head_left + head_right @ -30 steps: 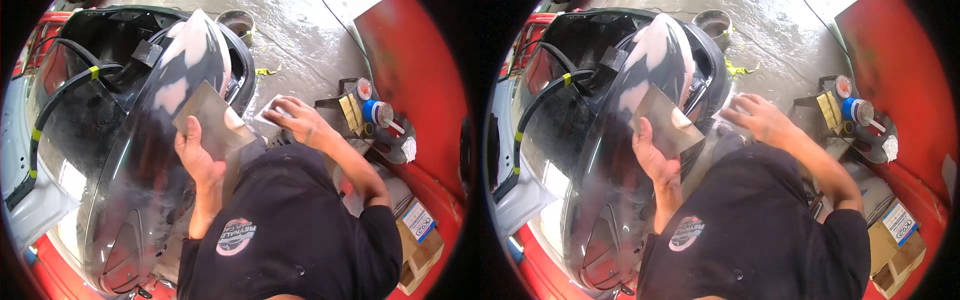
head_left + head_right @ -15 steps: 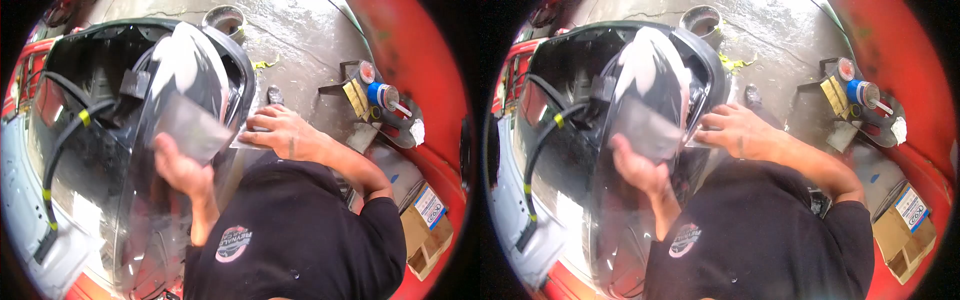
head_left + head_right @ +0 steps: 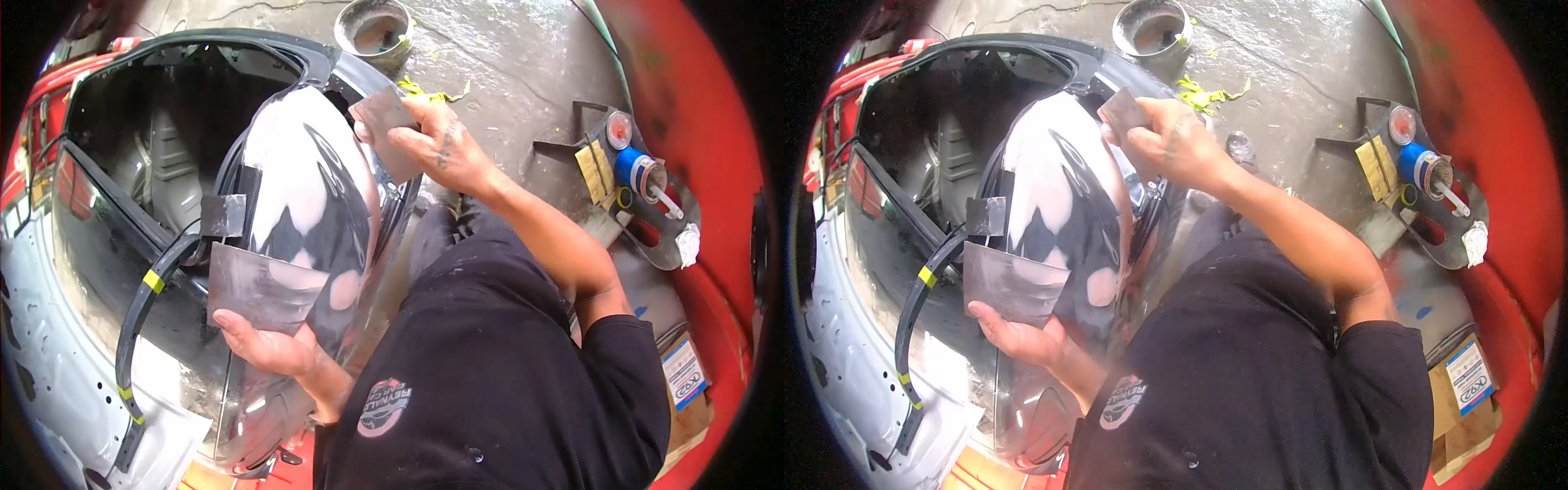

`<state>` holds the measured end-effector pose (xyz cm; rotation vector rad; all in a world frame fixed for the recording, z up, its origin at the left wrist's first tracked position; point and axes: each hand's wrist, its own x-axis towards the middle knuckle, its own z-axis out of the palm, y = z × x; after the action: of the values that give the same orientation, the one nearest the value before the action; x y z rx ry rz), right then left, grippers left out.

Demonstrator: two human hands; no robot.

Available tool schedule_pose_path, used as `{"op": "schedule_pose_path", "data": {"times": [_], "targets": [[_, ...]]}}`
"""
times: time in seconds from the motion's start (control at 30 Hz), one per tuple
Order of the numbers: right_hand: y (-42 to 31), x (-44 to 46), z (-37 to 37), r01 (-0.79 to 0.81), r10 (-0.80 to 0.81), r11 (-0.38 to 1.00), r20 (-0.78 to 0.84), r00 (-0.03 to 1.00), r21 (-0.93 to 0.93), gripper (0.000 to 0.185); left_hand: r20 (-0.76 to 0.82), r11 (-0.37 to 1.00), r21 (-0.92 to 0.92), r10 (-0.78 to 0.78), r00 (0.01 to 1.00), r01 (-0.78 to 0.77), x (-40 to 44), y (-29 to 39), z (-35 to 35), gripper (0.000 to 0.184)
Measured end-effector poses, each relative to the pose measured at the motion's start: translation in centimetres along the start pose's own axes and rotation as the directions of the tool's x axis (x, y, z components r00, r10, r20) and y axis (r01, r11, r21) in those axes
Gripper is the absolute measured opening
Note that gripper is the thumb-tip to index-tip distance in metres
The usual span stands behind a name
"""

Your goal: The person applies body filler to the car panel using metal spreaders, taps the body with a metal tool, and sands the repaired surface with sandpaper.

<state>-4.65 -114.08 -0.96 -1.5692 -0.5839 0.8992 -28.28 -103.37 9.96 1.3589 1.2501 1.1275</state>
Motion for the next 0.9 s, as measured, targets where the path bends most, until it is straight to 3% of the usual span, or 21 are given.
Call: {"op": "schedule_pose_path", "data": {"times": [0.37,0.47,0.5,0.57,0.6,0.63,0.73,0.77,0.9], "targets": [[-0.5,1.2,2.5,0.056,-0.05,0.977,0.035,0.998,-0.204,0.022,-0.01,0.995,-0.091,-0.041,0.999,0.04,0.7,-0.2,0.4,0.067],[-0.2,0.7,3.9,0.254,-0.268,0.907,0.007,0.963,-0.337,0.021,-0.011,0.992,-0.119,-0.043,0.999,0.041,0.7,-0.1,0.1,0.065],[-0.1,1.0,4.8,0.403,-0.469,0.838,-0.109,0.877,-0.367,0.017,-0.008,0.992,-0.116,-0.045,0.999,0.044,0.7,-0.1,0.1,0.065],[-1.1,0.9,2.5,0.119,-0.118,0.985,0.014,0.993,-0.123,0.018,0.0,0.992,-0.118,-0.049,0.999,0.049,0.8,-0.2,0.1,0.065],[-1.9,0.9,1.3,-0.051,0.052,0.999,0.106,0.993,-0.017,0.019,-0.002,0.991,-0.123,-0.053,0.999,0.053,0.9,-0.2,0.3,0.066],[-2.1,0.8,0.8,-0.107,0.107,0.994,0.064,0.992,0.001,0.023,-0.003,0.99,-0.127,-0.058,0.998,0.057,0.9,-0.2,0.3,0.066],[-1.9,1.6,0.6,-0.051,0.051,0.999,0.011,0.999,-0.015,0.027,-0.03,0.99,-0.124,-0.065,0.997,0.06,1.1,-0.2,0.2,0.066],[-1.8,2.1,0.8,-0.051,0.052,0.994,0.001,0.999,-0.093,0.026,-0.038,0.991,-0.12,-0.067,0.997,0.062,1.1,-0.2,0.1,0.067],[-1.2,3.7,2.5,0.225,-0.193,0.886,0.118,0.974,-0.406,0.025,-0.045,0.99,-0.128,-0.067,0.997,0.06,1.2,-0.5,-0.1,0.067]]}}
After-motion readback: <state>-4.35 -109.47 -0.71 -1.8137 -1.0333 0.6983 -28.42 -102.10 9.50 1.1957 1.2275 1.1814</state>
